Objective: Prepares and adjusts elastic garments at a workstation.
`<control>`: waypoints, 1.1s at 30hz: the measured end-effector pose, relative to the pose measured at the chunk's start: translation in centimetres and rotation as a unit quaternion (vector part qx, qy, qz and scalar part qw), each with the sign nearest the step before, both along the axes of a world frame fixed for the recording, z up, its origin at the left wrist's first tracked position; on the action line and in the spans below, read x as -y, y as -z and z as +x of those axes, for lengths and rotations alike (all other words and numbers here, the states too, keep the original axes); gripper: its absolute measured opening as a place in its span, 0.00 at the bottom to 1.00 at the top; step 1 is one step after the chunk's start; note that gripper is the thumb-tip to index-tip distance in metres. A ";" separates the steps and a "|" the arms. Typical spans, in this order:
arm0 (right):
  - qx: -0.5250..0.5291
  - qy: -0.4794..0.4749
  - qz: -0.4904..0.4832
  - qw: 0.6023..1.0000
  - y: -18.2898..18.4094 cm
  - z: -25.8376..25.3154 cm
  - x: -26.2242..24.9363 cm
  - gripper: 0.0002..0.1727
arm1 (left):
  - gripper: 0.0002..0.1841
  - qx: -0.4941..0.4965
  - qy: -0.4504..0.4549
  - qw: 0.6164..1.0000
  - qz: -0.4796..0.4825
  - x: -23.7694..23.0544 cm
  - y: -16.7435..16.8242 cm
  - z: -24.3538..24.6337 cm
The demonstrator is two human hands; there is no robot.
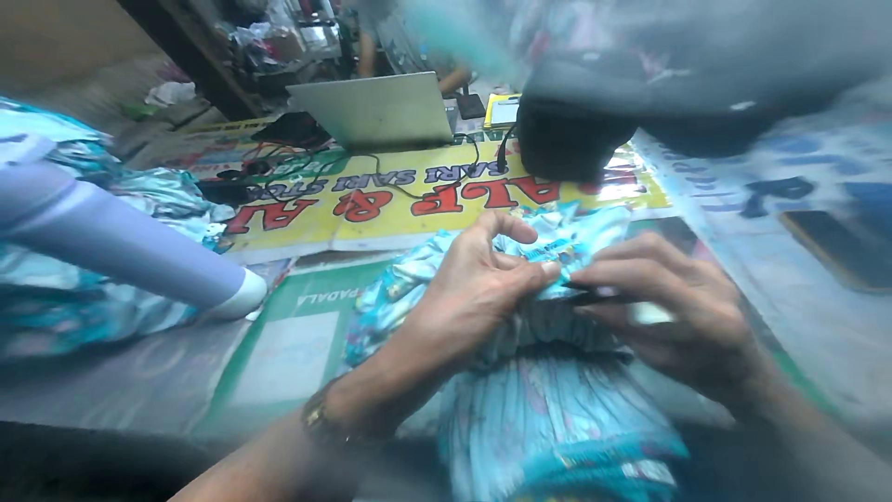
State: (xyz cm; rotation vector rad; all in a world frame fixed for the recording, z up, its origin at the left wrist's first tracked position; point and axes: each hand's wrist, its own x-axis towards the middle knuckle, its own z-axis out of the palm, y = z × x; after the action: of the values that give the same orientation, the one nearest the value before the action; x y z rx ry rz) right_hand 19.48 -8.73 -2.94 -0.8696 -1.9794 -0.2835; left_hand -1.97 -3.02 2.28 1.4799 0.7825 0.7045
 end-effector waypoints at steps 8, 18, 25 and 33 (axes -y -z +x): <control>0.057 0.059 0.060 0.995 0.2 -0.9 0.3 0.08 | 0.18 0.000 -0.003 1.000 0.001 0.0 0.2 0.0; -0.138 -0.126 -0.249 0.950 0.0 1.9 -1.9 0.23 | 0.15 0.053 0.105 0.992 0.056 -1.3 1.1 -0.8; -0.232 -0.243 -0.304 0.892 -0.2 4.5 -1.3 0.07 | 0.11 0.063 0.053 0.991 0.109 -1.8 1.6 -1.7; -0.295 -0.199 -0.342 0.870 -0.3 3.4 -0.2 0.08 | 0.07 -0.016 0.091 0.974 0.207 -0.6 2.2 -1.0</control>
State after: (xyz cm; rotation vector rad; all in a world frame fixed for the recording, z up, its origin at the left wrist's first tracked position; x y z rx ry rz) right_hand 22.90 -8.53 -2.66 -0.8054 -1.5998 0.8826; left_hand -2.95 -2.45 0.11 1.9169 0.5322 0.7343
